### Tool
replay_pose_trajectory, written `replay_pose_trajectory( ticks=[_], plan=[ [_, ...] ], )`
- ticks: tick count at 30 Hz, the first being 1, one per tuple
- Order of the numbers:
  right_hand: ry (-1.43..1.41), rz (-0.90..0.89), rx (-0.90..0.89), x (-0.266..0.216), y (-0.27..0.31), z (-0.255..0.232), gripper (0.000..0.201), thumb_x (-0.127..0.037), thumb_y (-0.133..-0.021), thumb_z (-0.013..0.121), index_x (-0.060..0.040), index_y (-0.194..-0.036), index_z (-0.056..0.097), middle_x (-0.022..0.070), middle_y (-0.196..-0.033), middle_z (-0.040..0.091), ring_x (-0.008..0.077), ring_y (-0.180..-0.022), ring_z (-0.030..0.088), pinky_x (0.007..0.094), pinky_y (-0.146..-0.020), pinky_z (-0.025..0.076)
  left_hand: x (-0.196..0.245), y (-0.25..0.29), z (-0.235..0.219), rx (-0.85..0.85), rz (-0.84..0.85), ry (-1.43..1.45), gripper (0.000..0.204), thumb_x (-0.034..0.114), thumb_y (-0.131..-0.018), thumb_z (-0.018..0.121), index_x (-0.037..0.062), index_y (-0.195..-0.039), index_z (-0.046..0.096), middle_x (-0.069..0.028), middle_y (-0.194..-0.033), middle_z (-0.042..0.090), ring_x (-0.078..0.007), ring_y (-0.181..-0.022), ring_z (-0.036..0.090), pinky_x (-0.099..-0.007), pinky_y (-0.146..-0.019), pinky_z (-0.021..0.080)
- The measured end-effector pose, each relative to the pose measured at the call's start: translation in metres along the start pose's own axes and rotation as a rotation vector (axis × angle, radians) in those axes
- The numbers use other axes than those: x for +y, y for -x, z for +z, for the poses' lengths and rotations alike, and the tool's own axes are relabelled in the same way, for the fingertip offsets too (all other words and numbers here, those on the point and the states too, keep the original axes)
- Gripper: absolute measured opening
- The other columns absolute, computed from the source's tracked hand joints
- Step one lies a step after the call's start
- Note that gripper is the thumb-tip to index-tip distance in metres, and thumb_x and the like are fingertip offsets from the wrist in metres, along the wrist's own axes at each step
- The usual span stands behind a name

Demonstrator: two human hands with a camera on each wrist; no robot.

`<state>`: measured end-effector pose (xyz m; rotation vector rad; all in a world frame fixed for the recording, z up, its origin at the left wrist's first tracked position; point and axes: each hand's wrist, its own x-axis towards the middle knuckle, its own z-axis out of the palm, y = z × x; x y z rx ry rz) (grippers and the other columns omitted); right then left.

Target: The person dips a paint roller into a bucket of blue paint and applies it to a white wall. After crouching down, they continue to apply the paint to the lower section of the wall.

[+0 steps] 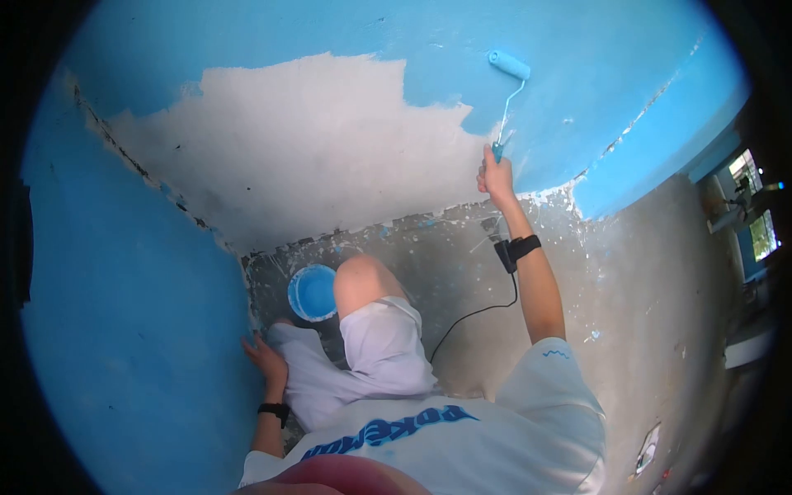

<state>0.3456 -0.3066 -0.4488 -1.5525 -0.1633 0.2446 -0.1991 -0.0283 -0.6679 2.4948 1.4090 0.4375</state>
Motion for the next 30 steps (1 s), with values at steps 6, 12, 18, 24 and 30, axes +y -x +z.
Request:
replay_pose_trajectory(
  ticks=[6,12,18,24,30],
  plan=[
    [0.133,0.126,-0.007,0.113,0.047,0.006,0.045,-0.042,-0.095,0.055,-0.0148,-0.064,0.036,-0.0043,-0.049,0.028,0.0094,-0.035,0.029,0.0282,-0.034,0.024,0.011,-0.004,-0.015,-0.003,0.002,0.008,0.043,-0.007,-0.082,0.052,-0.0032,-0.125,0.045,-0.0360,-0.142,0.023,-0.0515,-0.125,0.036,-0.0556,-0.104,0.033],
    [0.068,0.322,-0.077,0.102,0.090,0.000,0.038,-0.036,-0.093,0.060,-0.0138,-0.069,0.039,-0.0047,-0.051,0.031,0.0078,-0.035,0.030,0.0262,-0.033,0.023,0.009,-0.003,-0.014,-0.070,-0.061,0.036,0.042,-0.007,-0.083,0.052,-0.0037,-0.125,0.045,-0.0357,-0.143,0.023,-0.0519,-0.126,0.034,-0.0553,-0.105,0.032],
    [0.160,0.039,-0.035,0.001,0.102,0.002,0.039,-0.036,-0.093,0.061,-0.0117,-0.071,0.041,-0.0045,-0.054,0.034,0.0057,-0.038,0.032,0.0238,-0.033,0.024,-0.002,0.007,-0.008,0.036,-0.003,0.047,0.043,-0.007,-0.083,0.052,-0.0040,-0.125,0.046,-0.0349,-0.143,0.024,-0.0520,-0.128,0.032,-0.0549,-0.106,0.031],
    [0.072,-0.193,-0.135,-0.104,0.069,0.026,0.038,-0.036,-0.093,0.061,-0.0109,-0.073,0.042,-0.0042,-0.056,0.038,0.0051,-0.043,0.037,0.0222,-0.037,0.027,0.005,0.001,-0.019,0.002,-0.021,0.023,0.041,-0.007,-0.082,0.052,-0.0040,-0.123,0.047,-0.0347,-0.142,0.026,-0.0513,-0.128,0.033,-0.0536,-0.107,0.031],
    [0.045,0.083,-0.178,-0.045,0.035,0.046,0.041,-0.038,-0.092,0.062,-0.0116,-0.069,0.041,-0.0053,-0.051,0.033,0.0056,-0.038,0.031,0.0250,-0.035,0.023,0.001,0.003,-0.016,-0.012,-0.073,0.073,0.040,-0.007,-0.083,0.051,-0.0041,-0.122,0.048,-0.0348,-0.141,0.026,-0.0515,-0.128,0.033,-0.0546,-0.106,0.031]
  ],
)
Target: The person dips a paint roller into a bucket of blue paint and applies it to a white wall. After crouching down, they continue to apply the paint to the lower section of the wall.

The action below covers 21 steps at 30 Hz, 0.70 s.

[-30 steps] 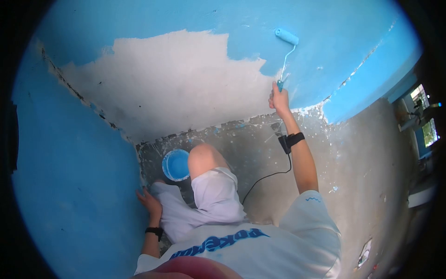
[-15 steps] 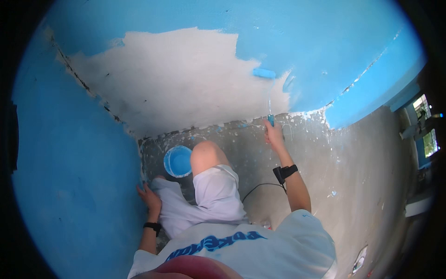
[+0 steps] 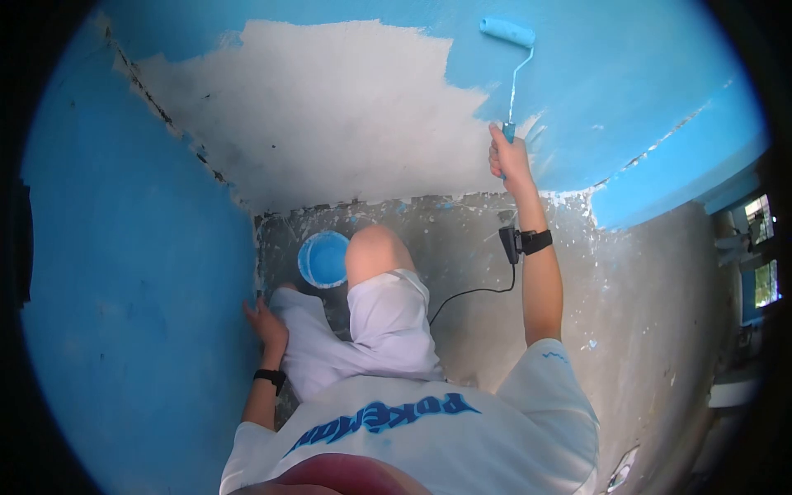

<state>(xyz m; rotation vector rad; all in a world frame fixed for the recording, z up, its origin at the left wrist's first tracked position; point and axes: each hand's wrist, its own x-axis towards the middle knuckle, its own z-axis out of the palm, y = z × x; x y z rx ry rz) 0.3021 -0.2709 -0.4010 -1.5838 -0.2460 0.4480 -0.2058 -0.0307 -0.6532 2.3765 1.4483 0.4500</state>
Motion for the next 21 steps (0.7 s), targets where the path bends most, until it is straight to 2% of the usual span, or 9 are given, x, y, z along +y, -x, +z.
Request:
replay_pose_trajectory(
  ticks=[2,6,8,11,15,17,21],
  plan=[
    [0.034,0.027,0.071,0.047,-0.003,0.006,0.042,-0.041,-0.092,0.061,-0.0121,-0.069,0.041,-0.0061,-0.048,0.031,0.0055,-0.035,0.028,0.0242,-0.034,0.021,-0.002,0.001,0.003,0.056,0.056,-0.028,0.040,-0.006,-0.082,0.052,-0.0044,-0.122,0.047,-0.0346,-0.142,0.025,-0.0518,-0.127,0.033,-0.0550,-0.105,0.031],
    [0.092,0.131,0.090,0.126,0.002,0.001,0.042,-0.040,-0.092,0.061,-0.0122,-0.067,0.041,-0.0055,-0.048,0.032,0.0076,-0.035,0.029,0.0265,-0.035,0.022,0.006,0.003,-0.009,0.027,0.023,0.019,0.041,-0.006,-0.082,0.052,-0.0046,-0.123,0.047,-0.0347,-0.142,0.023,-0.0525,-0.126,0.033,-0.0554,-0.105,0.031],
    [0.118,0.170,0.106,0.150,0.010,-0.001,0.042,-0.040,-0.091,0.061,-0.0125,-0.067,0.041,-0.0055,-0.048,0.031,0.0081,-0.035,0.029,0.0271,-0.035,0.022,0.011,0.004,-0.015,0.011,0.045,-0.017,0.042,-0.009,-0.081,0.050,-0.0057,-0.123,0.045,-0.0377,-0.142,0.020,-0.0538,-0.120,0.037,-0.0538,-0.102,0.035],
    [0.076,0.246,0.050,0.168,0.022,-0.004,0.042,-0.039,-0.091,0.062,-0.0135,-0.065,0.041,-0.0056,-0.048,0.031,0.0087,-0.035,0.029,0.0273,-0.036,0.022,0.011,0.003,-0.016,-0.035,0.009,-0.020,0.042,-0.009,-0.083,0.048,-0.0067,-0.124,0.043,-0.0382,-0.143,0.019,-0.0543,-0.123,0.034,-0.0544,-0.103,0.033],
    [0.109,0.258,0.115,0.159,0.035,-0.003,0.042,-0.036,-0.090,0.064,-0.0144,-0.063,0.040,-0.0062,-0.048,0.031,0.0077,-0.036,0.029,0.0275,-0.036,0.022,-0.002,0.004,-0.006,0.037,0.073,-0.036,0.041,-0.008,-0.084,0.048,-0.0070,-0.125,0.043,-0.0386,-0.143,0.017,-0.0547,-0.126,0.031,-0.0548,-0.105,0.031],
    [0.094,0.227,0.150,0.135,0.047,0.003,0.042,-0.035,-0.090,0.065,-0.0145,-0.063,0.040,-0.0063,-0.048,0.032,0.0074,-0.036,0.029,0.0278,-0.036,0.022,0.004,0.004,-0.011,-0.015,0.006,0.010,0.041,-0.008,-0.084,0.049,-0.0074,-0.125,0.042,-0.0390,-0.143,0.017,-0.0546,-0.128,0.029,-0.0546,-0.107,0.030],
    [0.140,-0.040,0.095,0.054,0.063,0.023,0.040,-0.032,-0.090,0.066,-0.0140,-0.064,0.042,-0.0055,-0.049,0.035,0.0073,-0.038,0.034,0.0267,-0.037,0.028,0.000,0.005,-0.007,0.031,0.035,0.002,0.041,-0.007,-0.084,0.050,-0.0063,-0.125,0.043,-0.0375,-0.144,0.018,-0.0533,-0.128,0.030,-0.0546,-0.106,0.032]
  ],
)
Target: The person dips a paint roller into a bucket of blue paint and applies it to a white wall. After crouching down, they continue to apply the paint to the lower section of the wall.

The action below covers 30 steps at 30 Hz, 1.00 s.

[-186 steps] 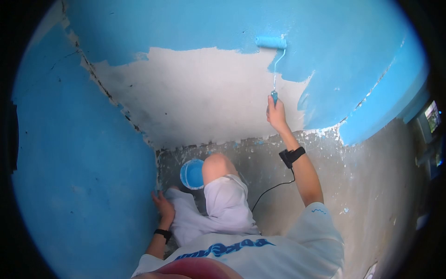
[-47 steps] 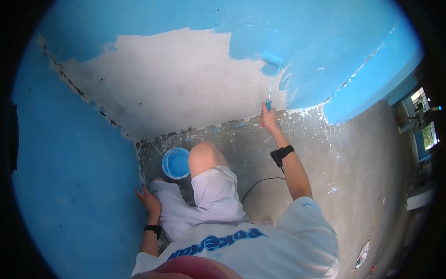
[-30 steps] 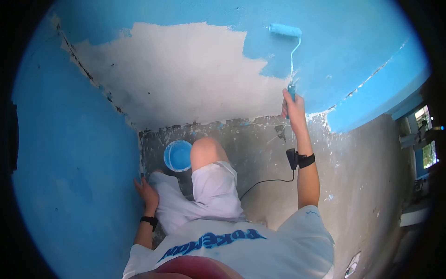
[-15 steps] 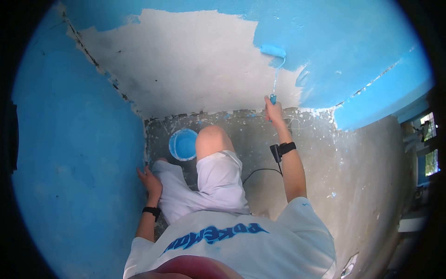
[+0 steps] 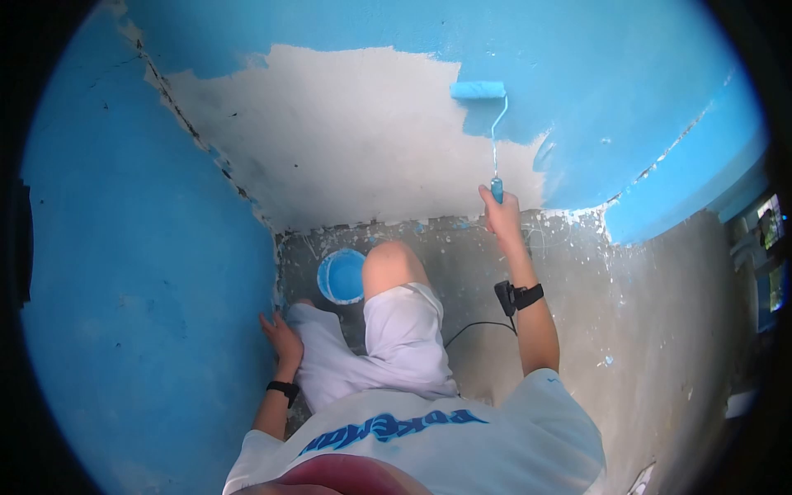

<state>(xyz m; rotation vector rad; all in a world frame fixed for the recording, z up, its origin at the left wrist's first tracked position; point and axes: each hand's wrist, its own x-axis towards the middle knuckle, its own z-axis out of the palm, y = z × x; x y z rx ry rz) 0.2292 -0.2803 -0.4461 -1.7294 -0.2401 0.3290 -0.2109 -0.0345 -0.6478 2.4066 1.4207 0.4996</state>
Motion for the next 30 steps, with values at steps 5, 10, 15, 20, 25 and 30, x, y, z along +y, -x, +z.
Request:
replay_pose_trajectory(
  ticks=[5,10,15,20,25,30],
  plan=[
    [-0.160,-0.250,-0.100,-0.109,-0.018,0.027,0.037,-0.033,-0.090,0.066,-0.0105,-0.069,0.045,-0.0009,-0.055,0.043,0.0095,-0.045,0.044,0.0249,-0.043,0.038,0.006,0.001,-0.007,-0.034,-0.030,-0.057,0.043,-0.007,-0.082,0.051,-0.0044,-0.125,0.046,-0.0329,-0.144,0.022,-0.0501,-0.125,0.035,-0.0545,-0.103,0.034],
    [-0.120,-0.138,-0.244,-0.148,-0.065,0.040,0.035,-0.032,-0.092,0.063,-0.0112,-0.069,0.046,-0.0027,-0.053,0.042,0.0082,-0.042,0.040,0.0263,-0.040,0.032,0.010,0.001,-0.009,-0.019,-0.028,-0.069,0.042,-0.006,-0.083,0.053,-0.0030,-0.124,0.046,-0.0335,-0.143,0.022,-0.0519,-0.122,0.038,-0.0532,-0.102,0.037],
    [0.064,-0.071,0.012,-0.052,-0.094,0.066,0.035,-0.025,-0.092,0.056,-0.0107,-0.062,0.045,-0.0029,-0.050,0.041,0.0100,-0.037,0.036,0.0281,-0.037,0.029,0.003,0.002,0.000,-0.017,-0.052,-0.019,0.042,-0.007,-0.081,0.053,-0.0038,-0.123,0.046,-0.0318,-0.144,0.022,-0.0498,-0.123,0.036,-0.0541,-0.102,0.035],
    [0.210,0.080,0.062,0.067,-0.076,0.061,0.038,-0.025,-0.090,0.056,-0.0063,-0.058,0.047,0.0045,-0.045,0.045,0.0166,-0.035,0.043,0.0346,-0.037,0.034,-0.004,-0.001,0.005,-0.028,-0.069,0.025,0.041,-0.007,-0.082,0.051,-0.0045,-0.122,0.046,-0.0325,-0.144,0.022,-0.0498,-0.125,0.035,-0.0526,-0.103,0.035],
    [0.219,0.180,0.058,0.105,-0.043,0.050,0.037,-0.025,-0.087,0.059,-0.0059,-0.057,0.049,0.0061,-0.046,0.048,0.0186,-0.035,0.046,0.0357,-0.037,0.034,-0.007,-0.002,0.006,-0.013,-0.019,0.065,0.043,-0.009,-0.083,0.050,-0.0044,-0.125,0.047,-0.0328,-0.146,0.019,-0.0520,-0.129,0.031,-0.0541,-0.107,0.032],
    [0.050,-0.021,-0.010,0.063,-0.002,0.028,0.035,-0.029,-0.091,0.063,-0.0099,-0.067,0.047,-0.0015,-0.051,0.043,0.0093,-0.037,0.039,0.0264,-0.035,0.028,-0.008,-0.004,0.012,-0.028,-0.045,0.035,0.039,-0.007,-0.085,0.050,-0.0053,-0.124,0.046,-0.0333,-0.145,0.022,-0.0478,-0.133,0.030,-0.0516,-0.108,0.032]
  ],
)
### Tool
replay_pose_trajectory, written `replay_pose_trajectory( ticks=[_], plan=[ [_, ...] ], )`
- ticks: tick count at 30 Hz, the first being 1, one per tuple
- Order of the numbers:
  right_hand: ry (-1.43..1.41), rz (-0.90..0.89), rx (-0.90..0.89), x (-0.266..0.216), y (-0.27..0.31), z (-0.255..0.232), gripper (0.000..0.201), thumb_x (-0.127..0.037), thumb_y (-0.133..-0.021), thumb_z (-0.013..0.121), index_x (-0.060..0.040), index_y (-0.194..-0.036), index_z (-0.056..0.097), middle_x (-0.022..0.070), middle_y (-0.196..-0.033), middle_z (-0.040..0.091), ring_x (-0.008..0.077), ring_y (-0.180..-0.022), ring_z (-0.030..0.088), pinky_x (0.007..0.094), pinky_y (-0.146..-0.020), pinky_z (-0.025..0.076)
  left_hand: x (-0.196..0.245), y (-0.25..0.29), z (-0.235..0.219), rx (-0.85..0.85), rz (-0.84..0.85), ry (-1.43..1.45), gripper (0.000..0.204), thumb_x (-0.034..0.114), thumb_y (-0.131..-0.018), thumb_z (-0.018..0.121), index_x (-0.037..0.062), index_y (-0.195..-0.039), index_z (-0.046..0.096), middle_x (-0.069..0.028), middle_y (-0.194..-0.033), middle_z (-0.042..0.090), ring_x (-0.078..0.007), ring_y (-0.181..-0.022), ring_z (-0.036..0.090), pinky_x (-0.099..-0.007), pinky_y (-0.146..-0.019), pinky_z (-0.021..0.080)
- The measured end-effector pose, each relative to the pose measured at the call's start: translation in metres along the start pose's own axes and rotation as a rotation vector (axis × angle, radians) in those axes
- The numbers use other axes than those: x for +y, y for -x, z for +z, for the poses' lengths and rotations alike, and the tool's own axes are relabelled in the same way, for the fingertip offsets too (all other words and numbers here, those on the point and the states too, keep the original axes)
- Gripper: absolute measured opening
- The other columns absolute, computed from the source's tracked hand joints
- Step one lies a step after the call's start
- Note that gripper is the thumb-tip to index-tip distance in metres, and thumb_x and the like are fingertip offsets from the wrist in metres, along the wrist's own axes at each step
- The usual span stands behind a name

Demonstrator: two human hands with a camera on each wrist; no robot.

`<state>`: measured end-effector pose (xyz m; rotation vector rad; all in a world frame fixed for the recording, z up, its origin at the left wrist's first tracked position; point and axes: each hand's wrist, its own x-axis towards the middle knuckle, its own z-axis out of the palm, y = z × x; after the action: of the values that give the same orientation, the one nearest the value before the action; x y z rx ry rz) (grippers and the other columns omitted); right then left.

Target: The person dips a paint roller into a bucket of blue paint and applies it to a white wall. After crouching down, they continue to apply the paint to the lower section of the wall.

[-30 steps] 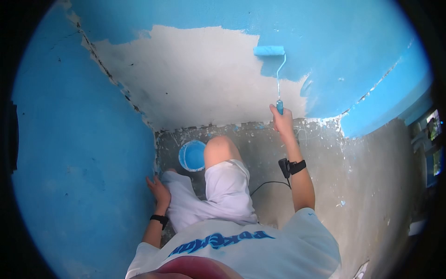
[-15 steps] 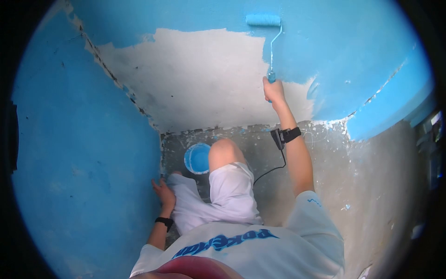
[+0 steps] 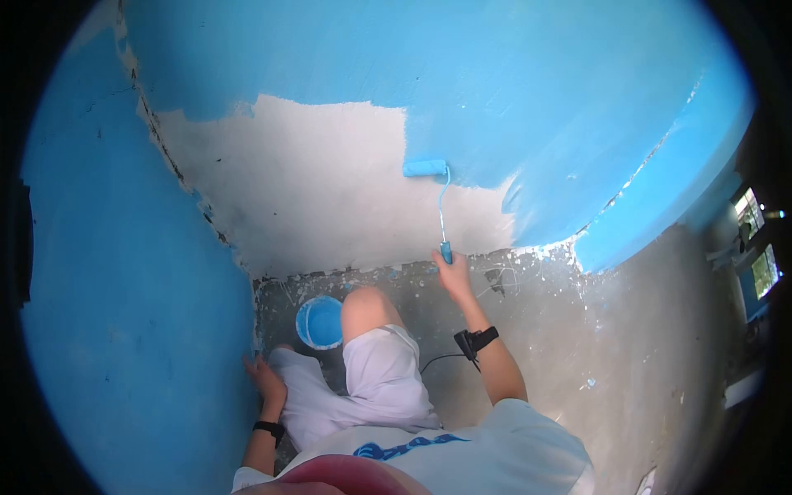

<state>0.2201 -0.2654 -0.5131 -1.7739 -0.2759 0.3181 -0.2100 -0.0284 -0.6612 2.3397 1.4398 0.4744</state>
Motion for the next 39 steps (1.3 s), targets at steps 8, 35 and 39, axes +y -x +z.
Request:
replay_pose_trajectory(
  ticks=[8,35,39],
  plan=[
    [-0.354,-0.169,-0.131,-0.150,-0.015,-0.102,0.036,-0.038,-0.097,0.057,-0.0087,-0.080,0.043,-0.0031,-0.060,0.037,0.0051,-0.042,0.031,0.0214,-0.037,0.022,0.002,-0.002,0.001,0.060,0.026,0.040,0.040,-0.009,-0.084,0.049,-0.0070,-0.124,0.048,-0.0317,-0.146,0.024,-0.0477,-0.132,0.032,-0.0514,-0.109,0.032],
    [-0.422,0.065,-0.023,-0.023,-0.067,-0.102,0.046,-0.056,-0.097,0.042,-0.0122,-0.084,0.039,-0.0016,-0.063,0.032,0.0070,-0.046,0.029,0.0222,-0.040,0.023,0.012,0.002,-0.002,0.052,0.019,-0.017,0.047,-0.010,-0.082,0.050,-0.0056,-0.128,0.046,-0.0348,-0.145,0.023,-0.0488,-0.133,0.031,-0.0503,-0.111,0.028],
    [-0.324,0.093,-0.063,0.017,-0.042,-0.084,0.046,-0.056,-0.097,0.042,-0.0125,-0.083,0.039,-0.0016,-0.063,0.032,0.0070,-0.046,0.029,0.0224,-0.040,0.023,0.016,0.003,-0.008,0.041,0.008,-0.094,0.043,-0.008,-0.083,0.050,-0.0044,-0.126,0.048,-0.0342,-0.145,0.023,-0.0485,-0.131,0.033,-0.0501,-0.110,0.029]
  ],
)
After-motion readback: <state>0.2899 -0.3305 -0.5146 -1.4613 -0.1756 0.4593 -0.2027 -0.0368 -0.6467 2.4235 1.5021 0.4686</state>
